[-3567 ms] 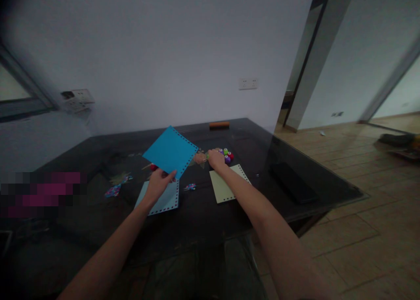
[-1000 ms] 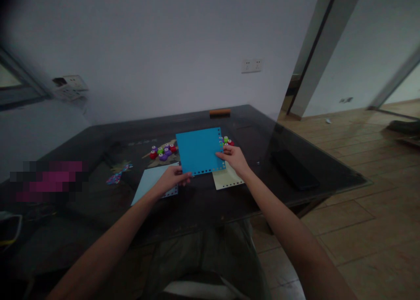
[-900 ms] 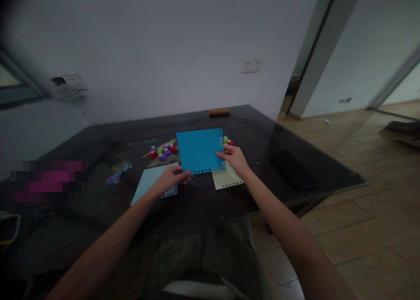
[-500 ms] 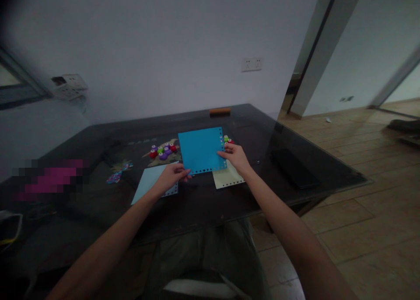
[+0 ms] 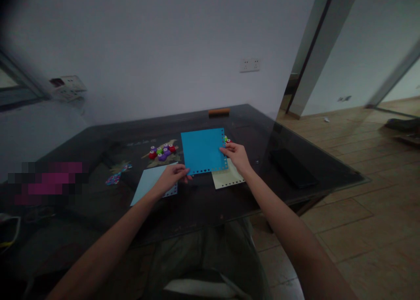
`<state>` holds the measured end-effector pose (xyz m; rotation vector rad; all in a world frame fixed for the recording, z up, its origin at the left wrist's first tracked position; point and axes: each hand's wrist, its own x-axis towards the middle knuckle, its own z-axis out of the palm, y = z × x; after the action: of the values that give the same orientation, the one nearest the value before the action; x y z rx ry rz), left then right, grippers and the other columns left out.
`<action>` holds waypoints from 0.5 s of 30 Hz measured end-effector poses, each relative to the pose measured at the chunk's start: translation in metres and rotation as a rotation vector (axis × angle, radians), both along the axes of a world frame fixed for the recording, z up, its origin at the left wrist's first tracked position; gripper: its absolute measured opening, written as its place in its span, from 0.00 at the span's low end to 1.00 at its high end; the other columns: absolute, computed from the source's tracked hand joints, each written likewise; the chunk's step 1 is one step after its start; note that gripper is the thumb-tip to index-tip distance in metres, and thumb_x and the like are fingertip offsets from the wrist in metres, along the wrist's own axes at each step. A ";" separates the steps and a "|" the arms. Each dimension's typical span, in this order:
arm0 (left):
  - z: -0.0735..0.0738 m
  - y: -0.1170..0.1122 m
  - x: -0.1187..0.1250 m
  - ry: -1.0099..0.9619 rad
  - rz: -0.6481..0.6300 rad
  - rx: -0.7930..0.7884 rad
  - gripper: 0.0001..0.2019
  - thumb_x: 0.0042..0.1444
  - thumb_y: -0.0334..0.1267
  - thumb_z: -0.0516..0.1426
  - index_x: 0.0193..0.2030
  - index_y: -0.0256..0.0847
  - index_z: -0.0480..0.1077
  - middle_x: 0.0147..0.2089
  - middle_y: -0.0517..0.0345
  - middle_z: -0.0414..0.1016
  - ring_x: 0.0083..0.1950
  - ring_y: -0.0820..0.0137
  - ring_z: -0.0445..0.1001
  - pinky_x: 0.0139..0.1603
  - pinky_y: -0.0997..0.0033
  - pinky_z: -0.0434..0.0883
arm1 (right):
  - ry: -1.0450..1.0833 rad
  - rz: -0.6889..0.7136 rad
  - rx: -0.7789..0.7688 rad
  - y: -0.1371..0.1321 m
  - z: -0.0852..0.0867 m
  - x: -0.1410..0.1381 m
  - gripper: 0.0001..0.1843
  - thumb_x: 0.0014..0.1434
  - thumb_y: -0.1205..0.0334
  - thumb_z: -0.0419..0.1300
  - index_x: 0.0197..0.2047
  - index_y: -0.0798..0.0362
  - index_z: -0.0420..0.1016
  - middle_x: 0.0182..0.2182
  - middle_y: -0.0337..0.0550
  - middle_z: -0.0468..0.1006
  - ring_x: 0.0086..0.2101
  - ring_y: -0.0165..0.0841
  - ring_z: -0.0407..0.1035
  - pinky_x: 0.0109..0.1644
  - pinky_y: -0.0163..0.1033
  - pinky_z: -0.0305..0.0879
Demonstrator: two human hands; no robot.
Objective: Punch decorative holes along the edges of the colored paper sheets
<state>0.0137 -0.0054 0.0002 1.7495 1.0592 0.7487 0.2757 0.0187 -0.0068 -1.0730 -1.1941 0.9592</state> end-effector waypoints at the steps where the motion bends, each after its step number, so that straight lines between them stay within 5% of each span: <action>1: 0.000 0.000 0.000 -0.001 0.003 0.008 0.15 0.53 0.49 0.55 0.28 0.38 0.66 0.29 0.54 0.78 0.26 0.72 0.72 0.32 0.72 0.69 | 0.005 -0.005 -0.002 0.000 0.000 0.001 0.17 0.40 0.50 0.69 0.29 0.53 0.74 0.25 0.40 0.76 0.25 0.30 0.67 0.34 0.40 0.65; 7: -0.003 0.001 0.001 0.003 0.024 0.071 0.15 0.57 0.48 0.51 0.30 0.37 0.68 0.28 0.54 0.76 0.25 0.73 0.70 0.29 0.73 0.67 | 0.069 -0.063 -0.013 0.000 0.005 0.004 0.18 0.36 0.52 0.70 0.27 0.53 0.72 0.24 0.38 0.75 0.24 0.29 0.66 0.33 0.38 0.64; 15: -0.002 -0.008 0.002 0.199 0.156 0.421 0.15 0.61 0.46 0.48 0.37 0.40 0.71 0.30 0.57 0.75 0.30 0.70 0.72 0.34 0.72 0.65 | 0.053 -0.113 -0.007 -0.001 0.005 0.010 0.20 0.38 0.52 0.69 0.32 0.53 0.73 0.25 0.39 0.75 0.24 0.30 0.67 0.31 0.38 0.64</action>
<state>0.0162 -0.0136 -0.0022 2.1501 1.2484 0.9627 0.2858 0.0181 -0.0020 -1.1018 -1.0762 0.8997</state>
